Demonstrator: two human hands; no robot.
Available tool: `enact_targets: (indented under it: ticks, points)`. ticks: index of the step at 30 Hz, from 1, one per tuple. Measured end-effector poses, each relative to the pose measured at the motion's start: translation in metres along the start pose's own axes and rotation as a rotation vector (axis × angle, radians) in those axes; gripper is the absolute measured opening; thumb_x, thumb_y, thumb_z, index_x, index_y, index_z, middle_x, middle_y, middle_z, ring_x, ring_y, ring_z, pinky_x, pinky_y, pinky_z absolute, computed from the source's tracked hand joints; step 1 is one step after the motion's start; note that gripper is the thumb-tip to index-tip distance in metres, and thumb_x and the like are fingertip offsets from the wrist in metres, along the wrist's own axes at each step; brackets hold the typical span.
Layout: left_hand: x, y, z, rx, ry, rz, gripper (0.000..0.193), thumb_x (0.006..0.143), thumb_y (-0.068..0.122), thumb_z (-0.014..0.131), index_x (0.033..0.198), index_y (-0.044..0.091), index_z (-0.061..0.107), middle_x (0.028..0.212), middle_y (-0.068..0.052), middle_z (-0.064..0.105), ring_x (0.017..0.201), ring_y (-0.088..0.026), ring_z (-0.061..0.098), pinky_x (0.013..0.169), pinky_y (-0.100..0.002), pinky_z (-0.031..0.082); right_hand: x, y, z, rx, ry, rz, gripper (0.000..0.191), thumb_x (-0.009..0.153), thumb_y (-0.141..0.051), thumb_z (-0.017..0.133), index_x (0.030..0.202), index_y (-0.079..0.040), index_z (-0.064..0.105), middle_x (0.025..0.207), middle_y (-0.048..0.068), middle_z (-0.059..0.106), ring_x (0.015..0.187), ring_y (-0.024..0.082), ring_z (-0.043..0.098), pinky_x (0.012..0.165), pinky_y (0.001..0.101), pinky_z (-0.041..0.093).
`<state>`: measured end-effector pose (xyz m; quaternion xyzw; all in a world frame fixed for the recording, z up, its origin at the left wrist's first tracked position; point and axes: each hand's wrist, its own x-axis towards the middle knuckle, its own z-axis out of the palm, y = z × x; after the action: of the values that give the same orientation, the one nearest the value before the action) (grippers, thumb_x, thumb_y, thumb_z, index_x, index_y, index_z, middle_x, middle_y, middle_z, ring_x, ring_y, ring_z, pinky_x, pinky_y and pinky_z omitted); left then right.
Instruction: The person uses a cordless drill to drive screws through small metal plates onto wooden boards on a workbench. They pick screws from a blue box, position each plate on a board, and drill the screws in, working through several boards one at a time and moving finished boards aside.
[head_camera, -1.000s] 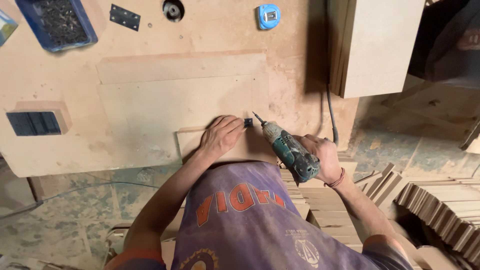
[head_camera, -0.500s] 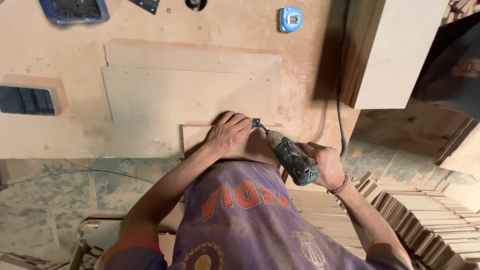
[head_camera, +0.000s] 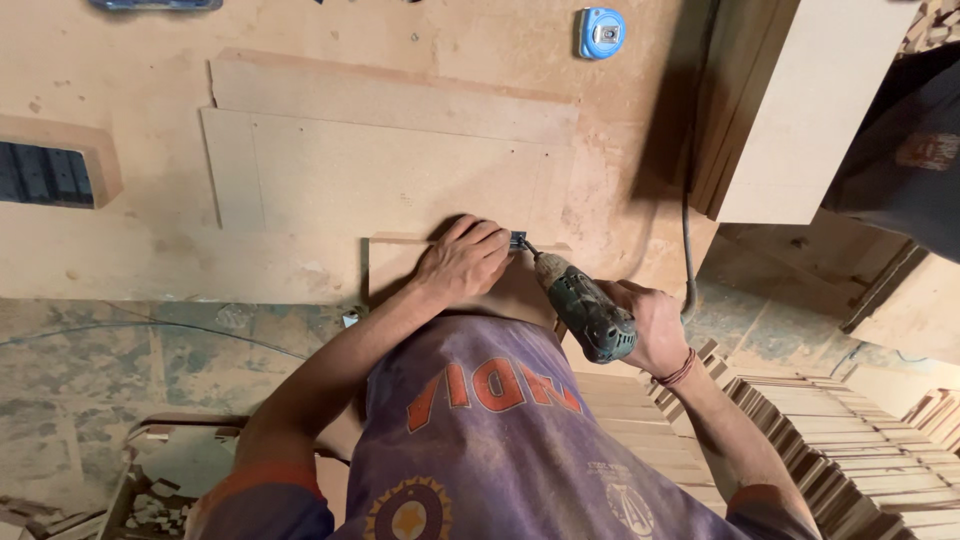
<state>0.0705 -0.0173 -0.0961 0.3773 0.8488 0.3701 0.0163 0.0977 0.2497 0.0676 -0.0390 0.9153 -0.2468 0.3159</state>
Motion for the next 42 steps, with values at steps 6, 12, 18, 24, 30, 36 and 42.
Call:
enact_targets:
  ticks: [6,12,18,24,30,36,42]
  points:
    - [-0.005,-0.003,0.003,0.059,-0.054,0.011,0.025,0.090,0.017,0.068,0.109,0.002,0.075,0.120,-0.006,0.069,0.120,-0.023,0.060,0.108,-0.041,0.043,0.009,-0.020,-0.007,-0.093,-0.046,0.029,0.048,0.071,-0.030,0.075,0.113,-0.007,0.073,0.086,0.014,0.074,0.065,0.033,0.073,0.059,0.0418,0.056]
    - [-0.008,-0.007,0.006,-0.071,-0.090,-0.023,0.023,0.098,0.020,0.065,0.106,0.001,0.075,0.118,-0.008,0.066,0.119,-0.024,0.057,0.109,-0.045,0.039,0.019,-0.028,-0.009,-0.241,-0.061,-0.040,0.038,0.076,-0.031,0.074,0.105,-0.007,0.071,0.082,0.015,0.073,0.066,0.033,0.073,0.059,0.0415,0.057]
    - [-0.013,-0.008,0.016,-0.051,-0.048,-0.074,0.021,0.098,0.017,0.062,0.108,0.004,0.076,0.119,-0.004,0.065,0.123,-0.021,0.057,0.119,-0.049,0.035,0.020,-0.012,-0.002,-0.309,-0.037,-0.147,0.056,0.072,-0.034,0.077,0.116,-0.001,0.069,0.073,0.015,0.069,0.056,0.031,0.068,0.051,0.0419,0.053]
    - [-0.019,-0.010,0.026,-0.001,-0.114,-0.036,0.022,0.096,0.016,0.061,0.109,0.006,0.076,0.122,-0.006,0.066,0.125,-0.022,0.057,0.122,-0.050,0.030,0.017,0.007,0.009,-0.351,-0.099,-0.103,0.067,0.071,-0.041,0.081,0.123,0.000,0.067,0.071,0.014,0.067,0.059,0.030,0.066,0.053,0.0412,0.051]
    - [-0.020,-0.010,0.031,-0.016,-0.119,-0.072,0.023,0.096,0.015,0.061,0.111,0.005,0.076,0.124,-0.005,0.065,0.126,-0.021,0.056,0.125,-0.051,0.026,0.016,0.023,0.017,-0.357,0.054,-0.300,0.079,0.068,-0.043,0.081,0.125,0.008,0.063,0.084,0.016,0.067,0.062,0.027,0.062,0.052,0.0402,0.047]
    - [-0.021,-0.010,0.032,-0.028,-0.127,-0.067,0.023,0.094,0.013,0.061,0.110,0.005,0.076,0.124,-0.006,0.066,0.126,-0.022,0.057,0.126,-0.053,0.025,0.009,0.037,0.026,-0.500,-0.023,-0.245,0.077,0.069,-0.043,0.084,0.122,0.009,0.062,0.081,0.016,0.064,0.072,0.029,0.062,0.063,0.0437,0.049]
    - [-0.020,-0.010,0.029,-0.007,-0.103,-0.059,0.024,0.095,0.014,0.062,0.111,0.005,0.077,0.124,-0.007,0.067,0.127,-0.021,0.057,0.126,-0.052,0.024,0.011,0.041,0.028,-0.374,0.048,-0.303,0.084,0.066,-0.044,0.082,0.129,0.008,0.062,0.093,0.019,0.068,0.074,0.031,0.064,0.064,0.0436,0.050]
